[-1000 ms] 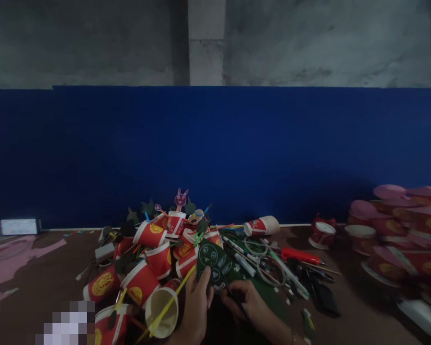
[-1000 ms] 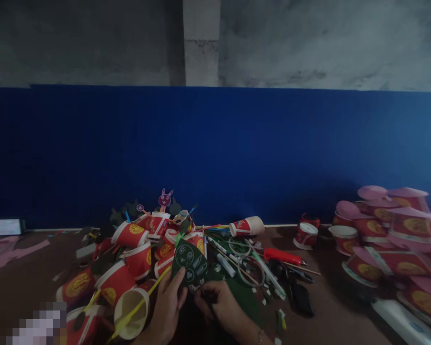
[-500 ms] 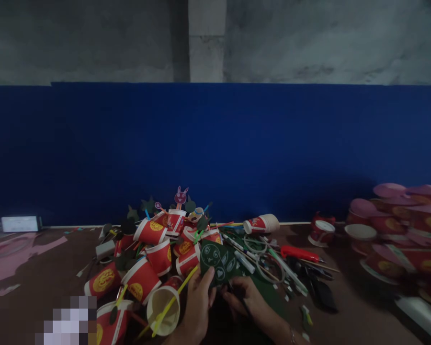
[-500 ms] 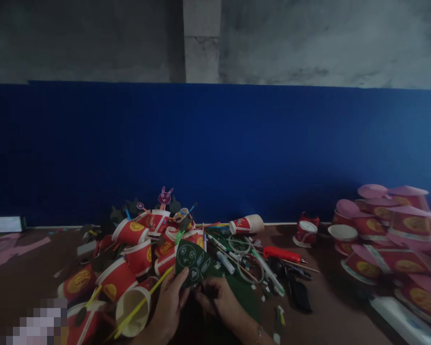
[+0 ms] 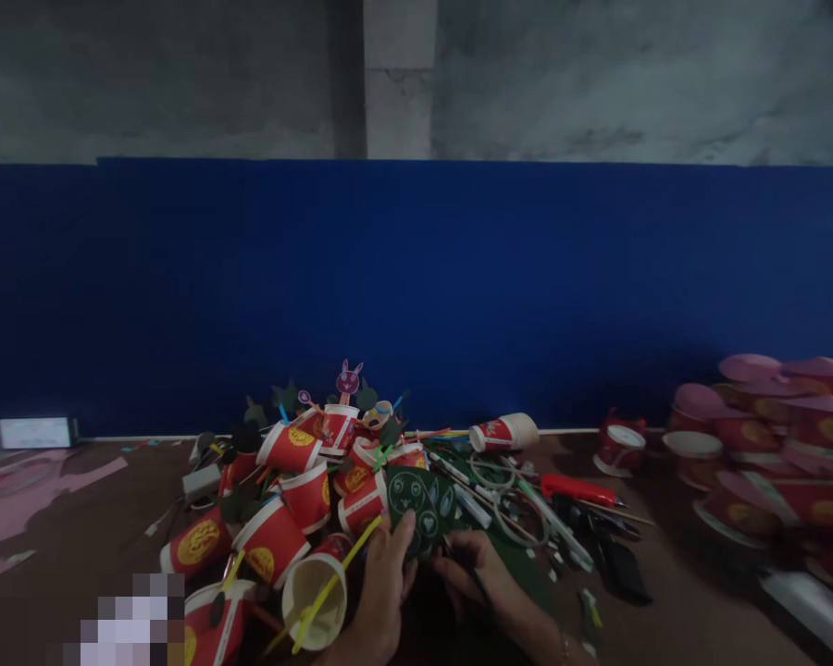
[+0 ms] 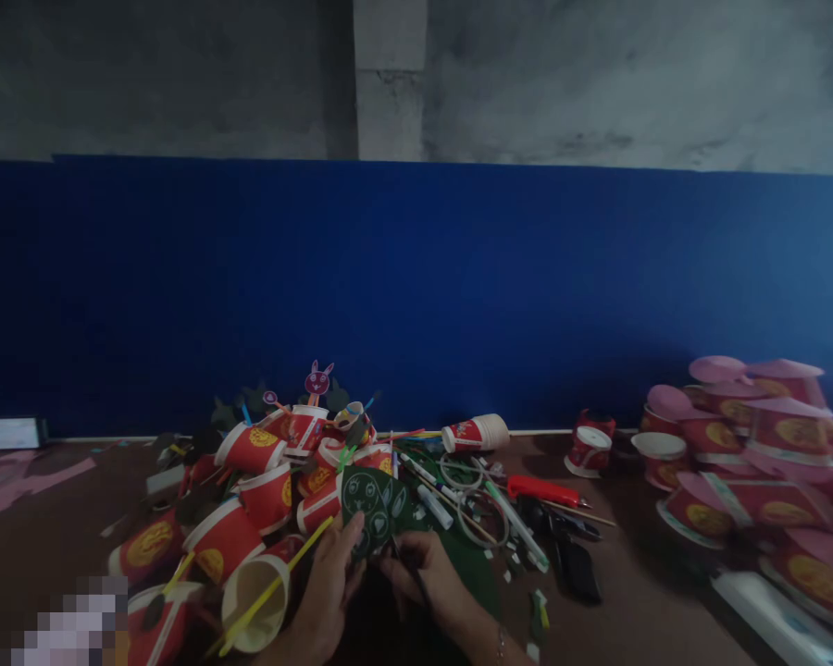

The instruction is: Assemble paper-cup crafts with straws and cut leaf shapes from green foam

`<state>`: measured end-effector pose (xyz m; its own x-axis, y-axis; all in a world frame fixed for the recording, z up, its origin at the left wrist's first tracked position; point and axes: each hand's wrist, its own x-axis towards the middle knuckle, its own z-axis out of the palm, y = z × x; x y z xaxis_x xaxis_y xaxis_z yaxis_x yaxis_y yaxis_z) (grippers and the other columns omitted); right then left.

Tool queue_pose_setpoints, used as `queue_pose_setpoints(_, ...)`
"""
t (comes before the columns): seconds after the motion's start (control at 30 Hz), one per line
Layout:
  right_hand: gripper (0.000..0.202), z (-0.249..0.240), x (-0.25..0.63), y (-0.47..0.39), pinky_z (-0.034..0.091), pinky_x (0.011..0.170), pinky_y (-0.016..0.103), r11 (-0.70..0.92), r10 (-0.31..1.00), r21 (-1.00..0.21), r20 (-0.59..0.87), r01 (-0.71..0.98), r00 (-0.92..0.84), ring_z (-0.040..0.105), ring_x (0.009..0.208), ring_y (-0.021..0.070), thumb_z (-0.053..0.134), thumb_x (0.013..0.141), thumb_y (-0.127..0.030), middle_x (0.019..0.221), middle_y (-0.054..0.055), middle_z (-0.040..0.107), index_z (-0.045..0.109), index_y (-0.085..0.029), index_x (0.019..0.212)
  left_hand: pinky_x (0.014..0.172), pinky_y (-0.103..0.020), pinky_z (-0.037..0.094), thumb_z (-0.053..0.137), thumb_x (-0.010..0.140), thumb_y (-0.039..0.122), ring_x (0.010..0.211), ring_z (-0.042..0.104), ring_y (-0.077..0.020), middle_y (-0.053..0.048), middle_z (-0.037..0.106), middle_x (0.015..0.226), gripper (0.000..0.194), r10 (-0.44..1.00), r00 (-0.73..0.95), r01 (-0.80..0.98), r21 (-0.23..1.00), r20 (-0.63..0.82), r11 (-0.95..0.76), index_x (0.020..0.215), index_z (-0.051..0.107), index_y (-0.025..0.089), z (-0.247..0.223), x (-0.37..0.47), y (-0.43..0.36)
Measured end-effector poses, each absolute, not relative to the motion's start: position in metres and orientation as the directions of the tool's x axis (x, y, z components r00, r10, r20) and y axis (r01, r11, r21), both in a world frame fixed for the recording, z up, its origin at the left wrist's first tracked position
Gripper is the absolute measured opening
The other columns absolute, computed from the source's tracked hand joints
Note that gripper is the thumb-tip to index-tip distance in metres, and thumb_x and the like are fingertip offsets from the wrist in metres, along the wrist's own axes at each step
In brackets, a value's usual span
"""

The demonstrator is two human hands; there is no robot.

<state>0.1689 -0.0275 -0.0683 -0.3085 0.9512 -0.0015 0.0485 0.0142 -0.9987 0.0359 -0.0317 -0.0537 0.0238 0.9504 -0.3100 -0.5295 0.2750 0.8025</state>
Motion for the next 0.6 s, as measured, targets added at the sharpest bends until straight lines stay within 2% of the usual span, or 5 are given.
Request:
queue_pose_setpoints(0.23,0.044,-0.070,0.176,-0.030,0.023,0.030,0.014,-0.013,0.910,-1.000,-0.008,-0.009,-0.415,0.039,0.029,0.0041,0.065,0.063,-0.057,0.039,-0.008,0.043,0.055,-0.013,0.067,0.069,-0.030,0.049,0.073,0.060,0.037,0.081,0.064,-0.0229,-0.006,0.069,0.085,0.040,0.966,-0.047,-0.609,0.774,-0.255,0.174,0.092,0.062,0.015,-0.064,0.038,-0.027)
queue_pose_setpoints(0.43,0.046,-0.068,0.176,-0.031,0.025,0.033,0.014,-0.036,0.897,-0.999,-0.016,-0.039,-0.442,0.040,0.032,0.0040,0.066,0.061,-0.057,0.042,-0.006,0.048,0.057,-0.013,0.070,0.071,-0.030,0.049,0.073,0.060,0.035,0.086,0.063,-0.0242,-0.008,0.068,0.093,0.046,0.971,-0.063,-0.572,0.805,-0.232,0.156,0.098,0.060,0.015,-0.066,0.037,-0.026)
queue_pose_setpoints(0.6,0.044,-0.062,0.173,-0.033,0.023,0.032,0.015,-0.008,0.915,-1.000,-0.013,0.014,-0.403,0.036,0.031,0.0041,0.065,0.062,-0.056,0.038,-0.008,0.043,0.053,-0.014,0.063,0.075,-0.031,0.049,0.071,0.062,0.036,0.090,0.062,-0.0249,-0.009,0.067,0.097,0.043,0.973,-0.049,-0.563,0.811,-0.224,0.158,0.097,0.060,0.014,-0.068,0.037,-0.026)
